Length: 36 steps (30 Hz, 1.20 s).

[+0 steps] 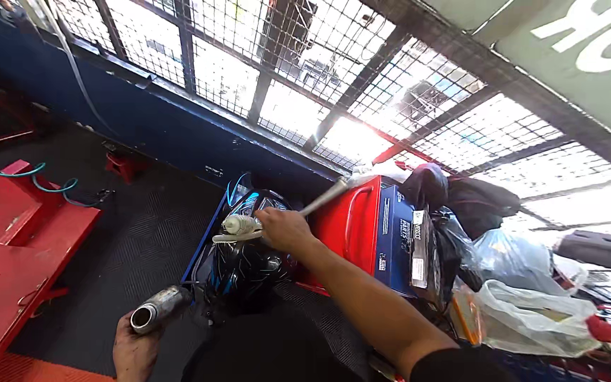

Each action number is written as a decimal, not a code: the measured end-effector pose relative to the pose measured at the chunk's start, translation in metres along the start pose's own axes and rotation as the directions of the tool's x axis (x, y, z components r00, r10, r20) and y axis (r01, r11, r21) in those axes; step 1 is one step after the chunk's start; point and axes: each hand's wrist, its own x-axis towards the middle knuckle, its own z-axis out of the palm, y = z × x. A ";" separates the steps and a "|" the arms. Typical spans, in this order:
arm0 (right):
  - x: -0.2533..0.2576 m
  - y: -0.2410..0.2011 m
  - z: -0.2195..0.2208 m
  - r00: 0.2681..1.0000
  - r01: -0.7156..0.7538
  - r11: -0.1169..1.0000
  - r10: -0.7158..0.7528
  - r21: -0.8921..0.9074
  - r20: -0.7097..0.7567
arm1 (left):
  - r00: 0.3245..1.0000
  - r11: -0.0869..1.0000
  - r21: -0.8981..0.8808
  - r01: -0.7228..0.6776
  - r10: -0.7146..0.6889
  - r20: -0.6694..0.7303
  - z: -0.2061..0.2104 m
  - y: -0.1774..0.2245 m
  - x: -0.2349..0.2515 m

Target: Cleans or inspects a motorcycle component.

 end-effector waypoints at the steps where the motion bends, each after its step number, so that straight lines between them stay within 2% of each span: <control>1: -0.008 0.012 0.008 0.994 -0.088 0.996 0.090 0.036 -0.069 | 1.000 1.000 0.006 0.003 -0.003 0.011 -0.004 -0.007 0.001; 3: -0.018 0.040 0.028 0.963 -0.192 0.974 0.211 0.122 -0.170 | 0.999 0.999 0.043 0.007 -0.008 0.033 -0.012 -0.014 0.001; 4: -0.024 0.052 0.034 0.962 -0.198 0.968 0.223 0.156 -0.160 | 0.999 0.999 0.050 0.009 -0.011 0.044 -0.016 -0.017 0.002; 6: -0.037 0.063 0.036 0.988 -0.154 0.972 0.153 0.180 0.020 | 0.999 0.999 0.035 -0.004 0.003 0.039 -0.024 -0.020 0.005; 7: -0.044 0.062 0.039 0.986 -0.118 0.985 0.101 0.124 0.134 | 0.999 1.000 0.024 -0.013 0.012 0.031 -0.028 -0.022 0.005; 9: -0.055 0.059 0.057 0.944 -0.037 0.999 0.045 -0.032 0.326 | 1.000 1.000 0.005 -0.026 0.026 0.005 -0.034 -0.024 0.005; 11: -0.057 0.067 0.078 0.911 0.035 0.992 0.020 -0.124 0.413 | 0.999 1.000 -0.002 -0.030 0.030 -0.027 -0.032 -0.022 0.005; 13: -0.051 0.081 0.087 0.939 0.101 0.986 -0.050 -0.133 0.341 | 0.998 0.999 -0.024 -0.032 0.031 -0.055 -0.027 -0.017 0.006; 15: -0.041 0.090 0.089 0.954 0.217 0.972 -0.191 -0.091 0.232 | 0.997 0.999 -0.038 -0.022 0.019 -0.073 -0.023 -0.013 0.003; 18: -0.030 0.084 0.087 0.893 0.401 0.916 -0.398 0.031 0.209 | 0.997 0.998 -0.051 -0.023 0.019 -0.076 -0.015 -0.007 -0.001; 20: -0.030 0.076 0.091 0.875 0.437 0.887 -0.458 0.148 0.156 | 0.997 0.999 -0.039 -0.020 0.016 -0.081 -0.010 -0.005 -0.007; 23: -0.038 0.069 0.096 0.877 0.456 0.828 -0.480 0.327 -0.009 | 0.996 1.000 -0.015 0.018 -0.019 -0.093 -0.005 0.000 -0.017; 27: -0.042 0.075 0.100 0.907 0.415 0.770 -0.396 0.485 -0.145 | 0.995 0.999 0.010 0.046 -0.045 -0.090 -0.002 0.003 -0.028; 30: -0.023 0.101 0.108 0.972 0.235 0.745 -0.167 0.625 -0.166 | 0.994 0.998 0.035 0.054 -0.050 -0.100 -0.002 0.006 -0.031; 33: 0.004 0.126 0.125 0.991 0.055 0.720 0.043 0.691 -0.124 | 0.994 0.999 0.028 0.043 -0.040 -0.099 -0.002 0.013 -0.029; 36: 0.025 0.128 0.146 0.999 -0.038 0.789 0.024 0.614 0.031 | 0.997 1.000 0.029 0.006 -0.003 -0.082 0.000 0.025 -0.024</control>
